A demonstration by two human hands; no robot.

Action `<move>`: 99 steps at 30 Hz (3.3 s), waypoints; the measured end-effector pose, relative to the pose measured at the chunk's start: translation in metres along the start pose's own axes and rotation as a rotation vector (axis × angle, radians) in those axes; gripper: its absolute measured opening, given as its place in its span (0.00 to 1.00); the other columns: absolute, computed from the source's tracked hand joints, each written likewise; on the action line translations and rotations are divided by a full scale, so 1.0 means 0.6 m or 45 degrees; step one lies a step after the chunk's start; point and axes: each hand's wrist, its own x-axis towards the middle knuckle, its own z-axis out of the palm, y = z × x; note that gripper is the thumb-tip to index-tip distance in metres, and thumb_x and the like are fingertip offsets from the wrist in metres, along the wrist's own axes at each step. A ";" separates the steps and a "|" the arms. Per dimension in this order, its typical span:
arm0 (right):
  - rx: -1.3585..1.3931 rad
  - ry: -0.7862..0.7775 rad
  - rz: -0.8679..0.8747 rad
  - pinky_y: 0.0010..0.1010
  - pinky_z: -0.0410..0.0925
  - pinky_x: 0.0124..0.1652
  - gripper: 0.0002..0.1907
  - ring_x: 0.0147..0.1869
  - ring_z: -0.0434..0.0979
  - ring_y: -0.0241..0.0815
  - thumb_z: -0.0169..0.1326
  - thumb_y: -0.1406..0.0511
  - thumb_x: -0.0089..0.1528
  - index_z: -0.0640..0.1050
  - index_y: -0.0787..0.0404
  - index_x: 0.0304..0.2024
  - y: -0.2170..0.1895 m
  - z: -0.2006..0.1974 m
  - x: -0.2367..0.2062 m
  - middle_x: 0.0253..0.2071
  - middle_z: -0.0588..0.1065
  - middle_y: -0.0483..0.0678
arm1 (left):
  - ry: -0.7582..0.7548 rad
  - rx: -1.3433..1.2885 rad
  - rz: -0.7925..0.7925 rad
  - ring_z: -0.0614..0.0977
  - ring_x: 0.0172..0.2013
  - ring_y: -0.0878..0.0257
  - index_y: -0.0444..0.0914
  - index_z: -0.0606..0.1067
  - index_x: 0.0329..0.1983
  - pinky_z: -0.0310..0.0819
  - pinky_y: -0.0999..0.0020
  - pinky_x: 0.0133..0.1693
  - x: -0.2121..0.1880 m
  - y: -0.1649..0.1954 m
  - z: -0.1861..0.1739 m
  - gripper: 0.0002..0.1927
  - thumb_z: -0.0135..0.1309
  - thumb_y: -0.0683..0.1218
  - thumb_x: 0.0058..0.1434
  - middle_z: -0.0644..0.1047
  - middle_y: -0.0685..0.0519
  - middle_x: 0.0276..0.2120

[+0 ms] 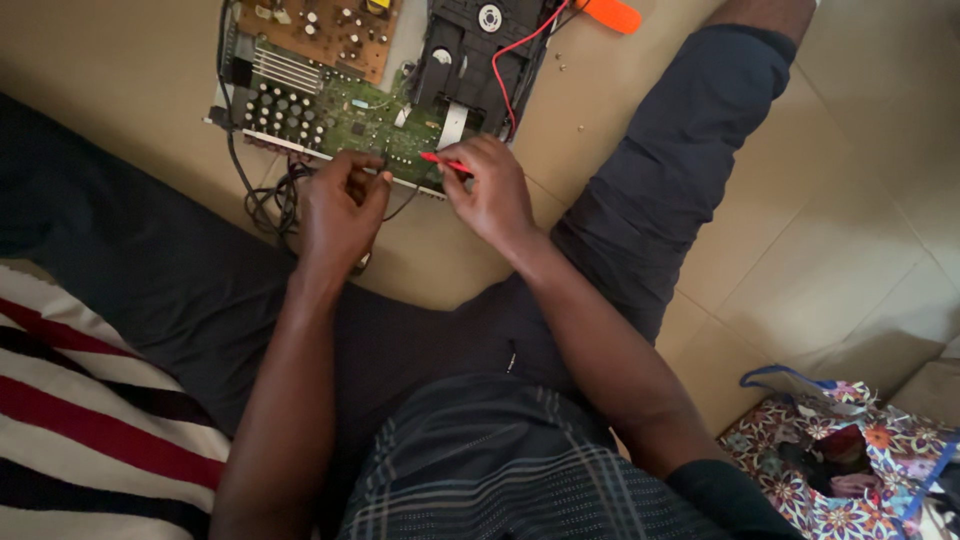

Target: The person sits on the floor repairing an opened audio receiver. They unscrew components from the circuit board with a screwdriver, reposition internal parts and wiring by hand, then use multimeter test probes to check points on the board.

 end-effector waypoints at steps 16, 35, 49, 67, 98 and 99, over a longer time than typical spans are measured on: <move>0.248 0.126 -0.068 0.36 0.70 0.47 0.10 0.46 0.77 0.50 0.56 0.77 0.61 0.80 0.65 0.45 -0.018 -0.013 0.009 0.41 0.78 0.53 | 0.066 -0.017 0.244 0.82 0.37 0.58 0.32 0.80 0.49 0.77 0.66 0.40 0.012 -0.012 -0.026 0.11 0.61 0.38 0.63 0.80 0.46 0.40; 0.169 0.058 0.036 0.37 0.71 0.47 0.07 0.46 0.79 0.52 0.58 0.75 0.63 0.80 0.65 0.44 0.012 0.019 0.017 0.40 0.78 0.53 | 0.218 0.723 0.555 0.76 0.46 0.49 0.38 0.83 0.41 0.62 0.50 0.56 0.036 -0.004 0.017 0.06 0.61 0.42 0.60 0.80 0.48 0.37; 0.132 0.066 0.040 0.38 0.70 0.44 0.06 0.43 0.78 0.51 0.58 0.74 0.62 0.80 0.66 0.42 0.013 0.025 0.018 0.37 0.78 0.54 | 0.212 0.646 0.505 0.76 0.45 0.48 0.37 0.84 0.41 0.63 0.50 0.55 0.036 -0.012 0.019 0.06 0.61 0.41 0.61 0.79 0.47 0.36; 0.094 0.038 -0.008 0.39 0.71 0.45 0.06 0.45 0.79 0.52 0.58 0.75 0.63 0.81 0.65 0.43 0.007 0.029 0.020 0.38 0.78 0.55 | 0.228 0.613 0.517 0.77 0.44 0.48 0.36 0.84 0.41 0.63 0.51 0.53 0.034 -0.012 0.018 0.07 0.61 0.41 0.61 0.80 0.46 0.36; 0.055 0.009 0.013 0.42 0.69 0.47 0.08 0.46 0.75 0.55 0.57 0.73 0.61 0.79 0.66 0.44 0.000 0.031 0.018 0.37 0.75 0.55 | 0.199 0.648 0.533 0.77 0.45 0.47 0.37 0.83 0.40 0.63 0.49 0.57 0.036 -0.010 0.023 0.06 0.61 0.40 0.61 0.80 0.47 0.37; 0.051 0.006 0.013 0.42 0.69 0.48 0.08 0.45 0.75 0.55 0.57 0.73 0.61 0.79 0.66 0.44 0.000 0.031 0.019 0.37 0.75 0.55 | 0.199 0.645 0.531 0.77 0.45 0.47 0.37 0.83 0.40 0.63 0.49 0.57 0.036 -0.009 0.023 0.06 0.61 0.40 0.61 0.80 0.47 0.37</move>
